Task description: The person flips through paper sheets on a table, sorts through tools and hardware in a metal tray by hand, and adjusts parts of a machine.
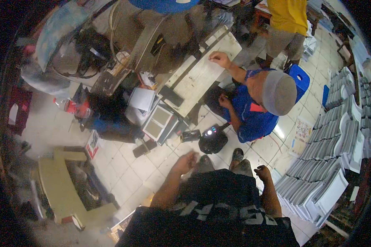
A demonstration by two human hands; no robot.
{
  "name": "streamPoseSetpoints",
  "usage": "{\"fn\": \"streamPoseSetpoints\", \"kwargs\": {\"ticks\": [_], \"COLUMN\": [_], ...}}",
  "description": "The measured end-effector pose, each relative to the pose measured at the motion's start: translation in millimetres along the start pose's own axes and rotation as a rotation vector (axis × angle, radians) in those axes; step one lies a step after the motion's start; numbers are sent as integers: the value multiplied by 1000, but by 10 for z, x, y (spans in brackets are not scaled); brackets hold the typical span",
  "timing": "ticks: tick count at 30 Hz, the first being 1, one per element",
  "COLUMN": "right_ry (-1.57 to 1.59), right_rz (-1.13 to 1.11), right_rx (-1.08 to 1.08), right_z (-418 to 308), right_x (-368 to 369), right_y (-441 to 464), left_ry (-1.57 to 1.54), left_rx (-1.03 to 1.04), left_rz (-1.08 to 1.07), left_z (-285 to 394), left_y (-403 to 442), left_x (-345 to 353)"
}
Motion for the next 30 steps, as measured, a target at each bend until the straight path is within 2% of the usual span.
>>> {"fn": "streamPoseSetpoints", "kwargs": {"ticks": [2, 4, 5, 7, 10, 11, 12, 14, 18, 20, 21, 22, 23, 28, 30], "right_ry": [45, 26, 19, 26, 15, 2, -13, 8, -27, 126, -13, 65, 35, 58, 23], "right_rz": [-2, 9, 20, 36, 60, 79, 94, 134, 104, 110, 51, 91, 95, 97, 93], "right_rx": [56, 58, 59, 61, 66, 89, 113, 91, 93, 150, 68, 165, 162, 190, 88], "right_z": [10, 227, 319, 280, 248, 285, 302, 301, 233, 427, 357, 436, 420, 387, 359], "right_x": [-73, -70, -77, -259, -459, -535, -589, -650, -666, -576, -576, -608, -628, -656, -638], "right_y": [-89, -39, 1, -109, -161, -194, -240, -300, -440, -426, -406, -440, -434, -441, -391], "left_ry": [-529, -630, -640, -560, -481, -424, -427, -690, -701, -786, -788, -688, -584, -477, -482], "left_rx": [113, 246, 246, 487, 576, 628, 626, 432, 446, 386, 386, 476, 567, 559, 558], "left_rz": [-168, -319, -322, -304, -387, -340, -336, -542, -554, -597, -601, -571, -540, -445, -438], "left_z": [675, 1286, 1438, 1824, 2086, 2141, 2172, 2196, 2255, 2260, 2248, 2253, 2265, 2208, 2189], "left_y": [-215, -540, -568, -668, -759, -771, -788, -831, -880, -910, -869, -797, -756, -632, -652], "left_x": [585, 1193, 1342, 1476, 1700, 1735, 1768, 1923, 1998, 2044, 2028, 1982, 1952, 1906, 1904]}}
Point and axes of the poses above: each hand's wrist, its own y-axis towards the middle knuckle, its own x-axis out of the palm, z = x × y, the point moved 10 cm from there along y, towards the middle knuckle, and after that the axes turned 12 degrees about z, right-handed, at the moved point
